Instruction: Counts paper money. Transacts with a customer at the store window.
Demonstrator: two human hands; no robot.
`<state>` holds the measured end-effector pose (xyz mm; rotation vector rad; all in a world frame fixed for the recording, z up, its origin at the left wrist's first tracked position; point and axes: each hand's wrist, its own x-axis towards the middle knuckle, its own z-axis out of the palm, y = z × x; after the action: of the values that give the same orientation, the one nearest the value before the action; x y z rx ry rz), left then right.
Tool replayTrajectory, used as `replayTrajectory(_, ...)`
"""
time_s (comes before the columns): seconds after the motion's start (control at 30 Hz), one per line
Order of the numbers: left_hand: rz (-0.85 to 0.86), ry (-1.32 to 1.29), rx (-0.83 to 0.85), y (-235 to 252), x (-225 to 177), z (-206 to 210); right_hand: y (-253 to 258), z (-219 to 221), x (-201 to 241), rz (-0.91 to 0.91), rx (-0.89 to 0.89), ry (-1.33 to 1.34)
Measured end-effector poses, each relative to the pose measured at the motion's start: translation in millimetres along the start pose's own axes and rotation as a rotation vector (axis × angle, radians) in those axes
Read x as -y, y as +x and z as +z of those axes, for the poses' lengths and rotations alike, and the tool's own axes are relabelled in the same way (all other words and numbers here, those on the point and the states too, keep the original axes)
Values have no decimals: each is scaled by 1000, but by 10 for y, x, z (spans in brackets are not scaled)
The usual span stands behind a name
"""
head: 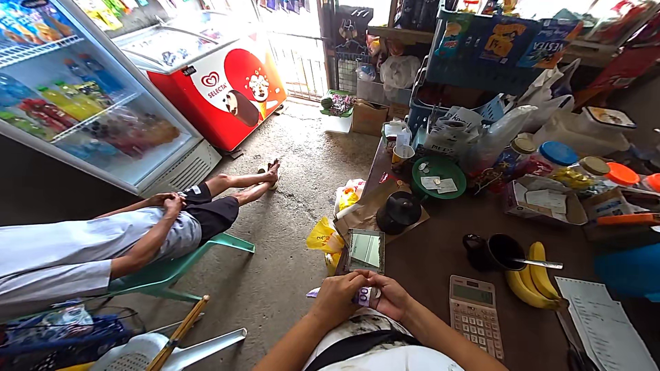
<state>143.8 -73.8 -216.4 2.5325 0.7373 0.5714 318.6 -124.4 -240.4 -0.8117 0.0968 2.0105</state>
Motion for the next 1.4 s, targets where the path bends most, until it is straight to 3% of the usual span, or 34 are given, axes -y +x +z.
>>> replayTrajectory(0.1, -10, -37, -32, -34, 17, 0, 10, -55, -8, -21, -34, -54)
replayTrajectory(0.27, -43, -76, -23, -75, 29, -20, 44, -112, -27, -112, -258, -503)
replayTrajectory(0.43, -49, -97, -1, -82, 28, -57, -5, -70, -12, -217, -357, -700)
replayTrajectory(0.87, -79, -100, 37, -73, 50, -67, 13, -81, -4, -162, -286, -618)
replayTrajectory(1.03, -172, -207, -9, -40, 22, -142, 24, -108, -5, -157, -234, -582)
replayTrajectory(1.4, -162, -324, -106, -101, 29, -154, 1, -57, -106, -325, -100, -907)
